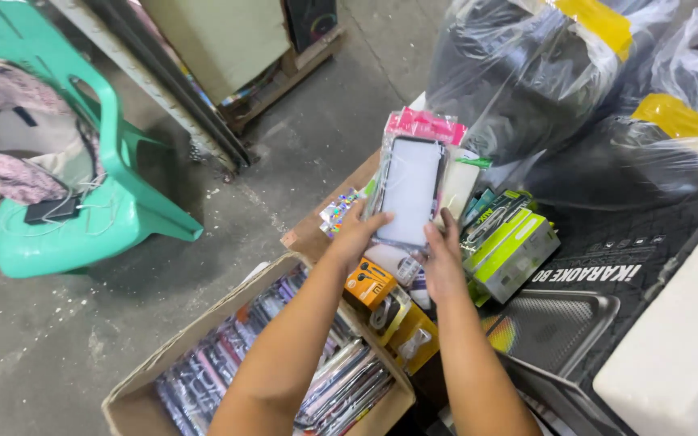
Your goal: Organizing and sorting mobile phone accessories in a storage box and on a table.
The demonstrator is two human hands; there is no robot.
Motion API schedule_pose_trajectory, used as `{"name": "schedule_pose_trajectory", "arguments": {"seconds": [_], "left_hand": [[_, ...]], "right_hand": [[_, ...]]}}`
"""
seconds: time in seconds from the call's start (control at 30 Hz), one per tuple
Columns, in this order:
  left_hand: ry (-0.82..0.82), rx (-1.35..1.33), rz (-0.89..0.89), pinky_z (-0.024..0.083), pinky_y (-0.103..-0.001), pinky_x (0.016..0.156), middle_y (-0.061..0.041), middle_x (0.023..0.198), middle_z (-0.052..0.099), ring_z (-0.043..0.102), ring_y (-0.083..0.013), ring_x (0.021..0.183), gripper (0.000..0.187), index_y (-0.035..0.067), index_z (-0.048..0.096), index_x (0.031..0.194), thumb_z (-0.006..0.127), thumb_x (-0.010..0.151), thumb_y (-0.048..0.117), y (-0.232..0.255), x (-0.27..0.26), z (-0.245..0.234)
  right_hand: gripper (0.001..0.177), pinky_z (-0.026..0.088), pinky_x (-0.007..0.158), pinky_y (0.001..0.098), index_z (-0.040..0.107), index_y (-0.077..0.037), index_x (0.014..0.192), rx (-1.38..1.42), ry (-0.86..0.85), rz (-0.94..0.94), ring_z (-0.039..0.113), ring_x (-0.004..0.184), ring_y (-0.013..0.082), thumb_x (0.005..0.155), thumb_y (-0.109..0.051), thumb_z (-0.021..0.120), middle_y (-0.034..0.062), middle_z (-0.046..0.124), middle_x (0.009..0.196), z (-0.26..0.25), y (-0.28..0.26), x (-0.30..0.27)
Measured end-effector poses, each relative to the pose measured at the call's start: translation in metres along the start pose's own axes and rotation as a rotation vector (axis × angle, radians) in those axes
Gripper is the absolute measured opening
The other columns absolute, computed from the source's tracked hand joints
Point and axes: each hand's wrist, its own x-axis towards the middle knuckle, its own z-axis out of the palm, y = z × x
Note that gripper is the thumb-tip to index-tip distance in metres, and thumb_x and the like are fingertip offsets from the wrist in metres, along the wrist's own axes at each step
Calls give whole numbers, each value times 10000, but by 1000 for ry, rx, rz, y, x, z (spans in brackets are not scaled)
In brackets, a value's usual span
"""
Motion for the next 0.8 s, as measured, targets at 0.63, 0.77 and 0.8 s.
{"name": "schedule_pose_trajectory", "arguments": {"seconds": [0.63, 0.77, 0.8], "left_hand": [[-27, -702, 38, 592, -468, 928, -166, 1207, 711, 703, -295, 1064, 798, 26, 595, 1342, 592, 897, 688, -100, -349, -169], [35, -731, 73, 573, -463, 982, -162, 1288, 693, 695, -289, 1124, 850, 40, 588, 1385, 573, 868, 714, -132, -389, -185], [53, -733, 66, 574, -478, 976, -168, 1292, 690, 697, -299, 1125, 870, 40, 587, 1379, 567, 847, 727, -139, -396, -189]], "right_hand": [[713, 400, 1145, 356, 457, 2, 1526, -804, -760, -463, 532, 1367, 249, 993, -416, 679, 160, 560, 1483, 54, 130, -272], [683, 422, 1072, 357, 426, -87, 1547, -682, -796, 31, 530, 1325, 202, 971, -406, 605, 94, 560, 1473, 75, 126, -333], [706, 436, 1015, 385, 381, -136, 1573, -651, -773, 185, 524, 1301, 196, 944, -378, 594, 67, 541, 1472, 83, 117, -353]]}}
